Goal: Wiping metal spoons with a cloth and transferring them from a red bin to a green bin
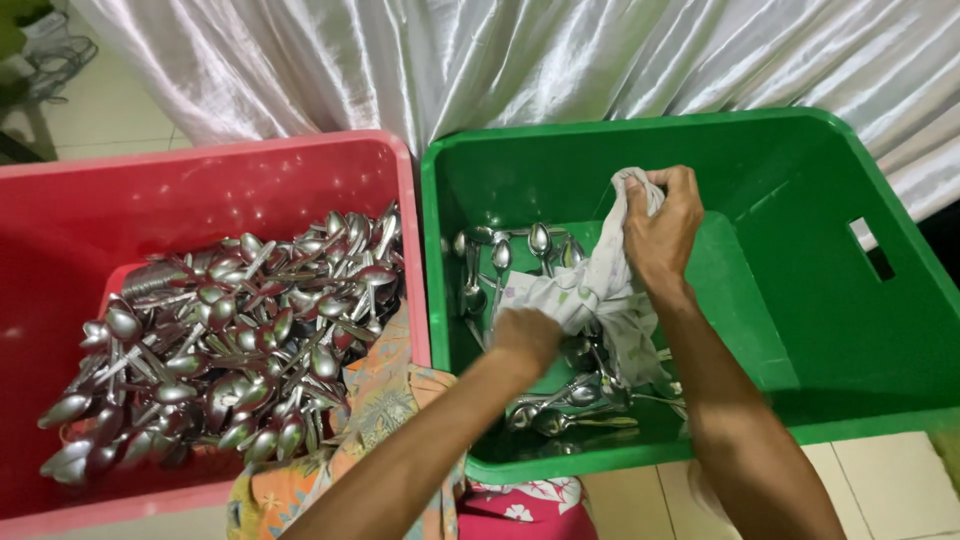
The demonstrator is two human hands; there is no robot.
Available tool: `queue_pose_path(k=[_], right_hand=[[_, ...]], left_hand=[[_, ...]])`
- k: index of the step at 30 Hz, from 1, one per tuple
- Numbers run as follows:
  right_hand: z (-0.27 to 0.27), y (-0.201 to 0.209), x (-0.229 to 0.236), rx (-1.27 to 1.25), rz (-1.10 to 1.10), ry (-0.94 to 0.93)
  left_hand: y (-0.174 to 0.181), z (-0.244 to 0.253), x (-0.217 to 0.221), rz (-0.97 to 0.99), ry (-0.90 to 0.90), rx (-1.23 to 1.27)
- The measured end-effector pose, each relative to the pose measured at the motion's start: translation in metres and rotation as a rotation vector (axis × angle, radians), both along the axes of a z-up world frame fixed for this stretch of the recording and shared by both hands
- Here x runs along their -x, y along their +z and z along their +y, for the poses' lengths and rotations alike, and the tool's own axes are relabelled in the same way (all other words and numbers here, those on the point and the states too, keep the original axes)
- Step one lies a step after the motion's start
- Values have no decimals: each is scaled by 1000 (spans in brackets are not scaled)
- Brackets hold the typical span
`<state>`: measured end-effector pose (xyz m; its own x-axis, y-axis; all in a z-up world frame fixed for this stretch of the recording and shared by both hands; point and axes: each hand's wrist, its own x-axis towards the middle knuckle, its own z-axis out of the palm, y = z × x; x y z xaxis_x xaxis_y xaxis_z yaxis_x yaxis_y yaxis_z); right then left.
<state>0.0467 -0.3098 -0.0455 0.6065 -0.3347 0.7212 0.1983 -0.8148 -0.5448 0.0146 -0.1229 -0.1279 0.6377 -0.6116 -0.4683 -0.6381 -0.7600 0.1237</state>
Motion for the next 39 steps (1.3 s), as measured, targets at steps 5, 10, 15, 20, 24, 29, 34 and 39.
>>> queue_pose_path(k=[5,10,15,20,24,29,34,39], right_hand=[[9,-1,2,-34,14,17],[9,-5,1,4,26,30],[6,-7,0,4,15,14],[17,15,10,18,-67,18],[40,21,12,100,-134,36],[75,-26,14,244,-169,269],[108,-6,21,643,-206,146],[92,27,19,378,-220,105]], left_hand=[[76,62,-21,47,257,241],[62,49,13,143,261,304],[93,43,21,72,224,271],[145,81,-4,133,437,581],[128,109,-13,104,639,1067],[111,114,-6,188,807,1317],[136,103,12,282,716,1409],[142,107,18,197,688,1258]])
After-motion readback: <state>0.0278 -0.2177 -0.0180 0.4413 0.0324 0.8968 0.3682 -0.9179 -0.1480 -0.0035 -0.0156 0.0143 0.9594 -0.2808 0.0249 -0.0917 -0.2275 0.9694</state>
